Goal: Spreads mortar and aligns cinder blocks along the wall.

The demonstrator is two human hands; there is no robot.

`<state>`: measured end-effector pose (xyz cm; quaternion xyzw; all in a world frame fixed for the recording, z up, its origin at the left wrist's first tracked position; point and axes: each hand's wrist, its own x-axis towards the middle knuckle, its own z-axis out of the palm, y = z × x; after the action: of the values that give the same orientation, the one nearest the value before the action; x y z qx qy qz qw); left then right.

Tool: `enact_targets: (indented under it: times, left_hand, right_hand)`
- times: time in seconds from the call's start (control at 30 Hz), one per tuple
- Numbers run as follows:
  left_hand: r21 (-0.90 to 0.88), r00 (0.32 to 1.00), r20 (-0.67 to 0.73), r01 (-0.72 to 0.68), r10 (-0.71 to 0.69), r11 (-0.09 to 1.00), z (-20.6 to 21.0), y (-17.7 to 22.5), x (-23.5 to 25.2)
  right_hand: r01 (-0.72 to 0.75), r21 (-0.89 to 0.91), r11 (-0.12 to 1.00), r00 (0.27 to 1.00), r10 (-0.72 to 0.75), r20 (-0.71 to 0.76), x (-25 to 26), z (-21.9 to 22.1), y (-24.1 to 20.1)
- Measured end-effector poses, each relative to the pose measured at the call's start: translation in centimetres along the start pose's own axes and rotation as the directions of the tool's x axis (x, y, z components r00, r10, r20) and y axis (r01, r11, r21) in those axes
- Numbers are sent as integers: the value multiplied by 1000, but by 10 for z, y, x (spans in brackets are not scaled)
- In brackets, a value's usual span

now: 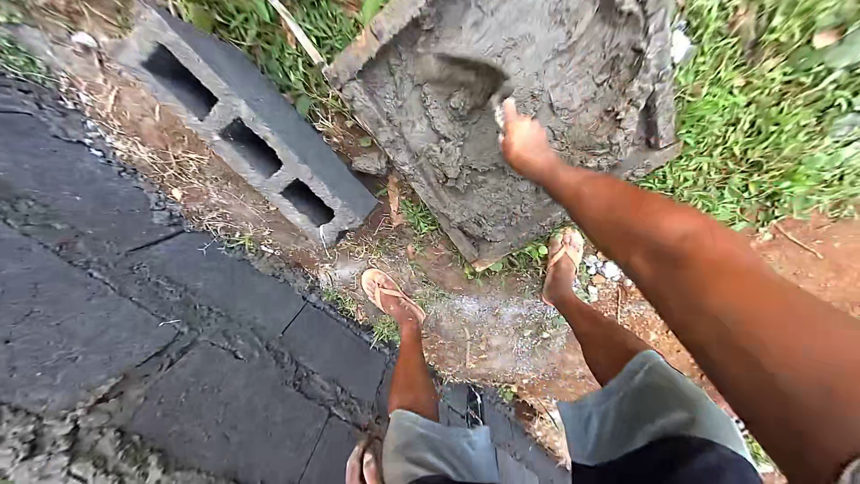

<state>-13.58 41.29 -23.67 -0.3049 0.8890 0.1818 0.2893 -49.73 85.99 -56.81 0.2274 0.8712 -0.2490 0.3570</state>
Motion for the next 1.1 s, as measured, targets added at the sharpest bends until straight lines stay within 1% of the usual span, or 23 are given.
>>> enact_targets:
  times: [0.07,0.1,0.13,0.17,0.2,0.27,0.33,0.37,0.4,0.43,0.53,0.57,0.63,0.67,0.73,0.8,0.9,0.97,1.0,1.1]
  left_hand:
    - [76,999,41,32,-35,997,-3,36,0]
    - [104,998,47,33,-38,994,-5,45,-1]
    - [119,998,44,28,-34,993,-5,50,-2]
    - [124,999,41,26,-31,992,-4,52,-1]
    - [129,999,40,25,-30,991,-3,51,-1]
    - [132,999,42,28,-34,991,-2,48,1]
    - [121,999,42,25,-30,992,0,49,4]
    - [120,999,43,20,-26,993,0,51,4]
    - [118,999,45,15,-21,993,1,54,4]
    - [114,999,43,8,-13,993,2,58,5]
    - [121,999,30,26,-30,992,6,62,2]
    - [124,999,23,23,-26,992,7,60,1]
    - [125,1000,10,8,-9,992,5,53,-2]
    - [125,1000,-2,10,-10,992,6,51,-3]
    - [118,1000,-15,12,-11,993,6,53,-5]
    - [108,1000,-16,-8,9,994,7,55,-6]
    - [97,1000,2,-17,17,995,2,65,-10]
    - [54,999,19,39,-40,998,-15,81,-21]
    - [13,997,4,76,-76,997,-28,93,-27]
    - [-147,984,-103,128,-143,981,-66,113,-39]
  right_hand:
    - [83,-22,996,993,-80,85,-28,12,15]
    - [109,-24,994,986,-105,132,-45,14,24]
    - [114,-21,993,980,-109,164,-62,12,36]
    - [79,-5,997,981,-77,179,-79,8,50]
    - [6,20,1000,983,-9,182,-93,5,65]
    - [-189,103,977,973,172,153,-116,5,96]
    - [-363,195,911,930,341,139,-121,12,113]
    - [-411,226,883,910,384,156,-121,24,111]
    - [-427,250,869,901,388,192,-123,40,100]
    - [-427,294,855,899,367,238,-126,59,81]
    - [-386,447,807,910,255,326,-119,115,19]
    - [-366,500,785,915,205,348,-112,124,7]
    - [-321,624,713,923,88,374,-104,128,-2]
    - [-309,668,676,926,53,375,-108,122,-4]
    - [-301,708,639,931,36,363,-129,97,-6]
    - [-261,704,660,949,42,312,-163,61,-5]
    - [-191,662,724,967,23,254,-232,-15,-2]
    - [-145,644,751,976,1,219,-282,-70,-10]
    - [-107,631,768,981,-22,194,-301,-96,-19]
    - [10,581,814,990,-89,109,-342,-151,-49]
